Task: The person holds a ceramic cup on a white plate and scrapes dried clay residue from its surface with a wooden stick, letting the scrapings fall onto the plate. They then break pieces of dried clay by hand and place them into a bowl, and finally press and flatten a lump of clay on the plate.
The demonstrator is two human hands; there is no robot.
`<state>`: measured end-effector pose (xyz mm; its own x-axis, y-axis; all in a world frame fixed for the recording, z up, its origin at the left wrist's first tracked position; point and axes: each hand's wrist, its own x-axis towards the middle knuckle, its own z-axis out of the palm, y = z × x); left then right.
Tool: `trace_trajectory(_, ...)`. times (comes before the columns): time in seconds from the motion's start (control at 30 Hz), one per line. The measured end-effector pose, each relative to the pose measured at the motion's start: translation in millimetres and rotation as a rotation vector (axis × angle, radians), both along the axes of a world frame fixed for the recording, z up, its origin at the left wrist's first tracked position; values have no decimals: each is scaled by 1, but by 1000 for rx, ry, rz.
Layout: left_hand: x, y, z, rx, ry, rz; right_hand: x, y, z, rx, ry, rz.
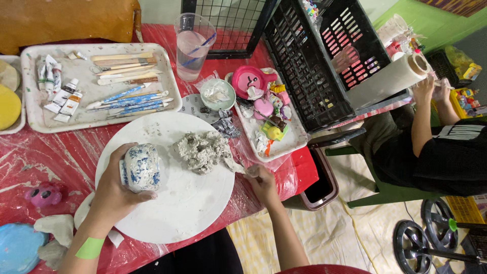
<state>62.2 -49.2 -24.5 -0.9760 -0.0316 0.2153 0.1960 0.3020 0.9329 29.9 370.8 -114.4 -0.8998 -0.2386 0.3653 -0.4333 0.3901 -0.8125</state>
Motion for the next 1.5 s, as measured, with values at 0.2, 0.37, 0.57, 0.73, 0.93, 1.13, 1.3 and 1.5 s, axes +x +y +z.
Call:
trace_trajectory(0.2, -1, 0, 2, -53, -12, 11, 17, 16, -5, 15, -342, -142)
trace_trajectory(0.37, -1, -1, 2, -60, -37, 18, 29, 48, 6, 5, -483, -70)
trace_trajectory(0.57, 0, -1, -1, -88, -18, 14, 35, 57, 17, -255, -376, -171)
trace_trajectory(0.73, -6, -3, -12, 214, 44, 10, 42, 13, 21, -563, -530, -101)
trace_trajectory(0.93, 4, 15, -69, 548, 127, -208, 42, -44, 31, -649, -477, 14)
trace_trajectory(1.13, 20, 42, -96, 1109, -368, -192, 42, -77, 46, -742, -530, 97)
trace_trajectory(1.3, 23, 48, -77, 1306, -442, -133, 44, -94, 76, -613, -614, 120)
trace_trajectory(1.5, 24, 55, -101, 1143, -351, -215, 41, -105, 141, 85, -155, 136)
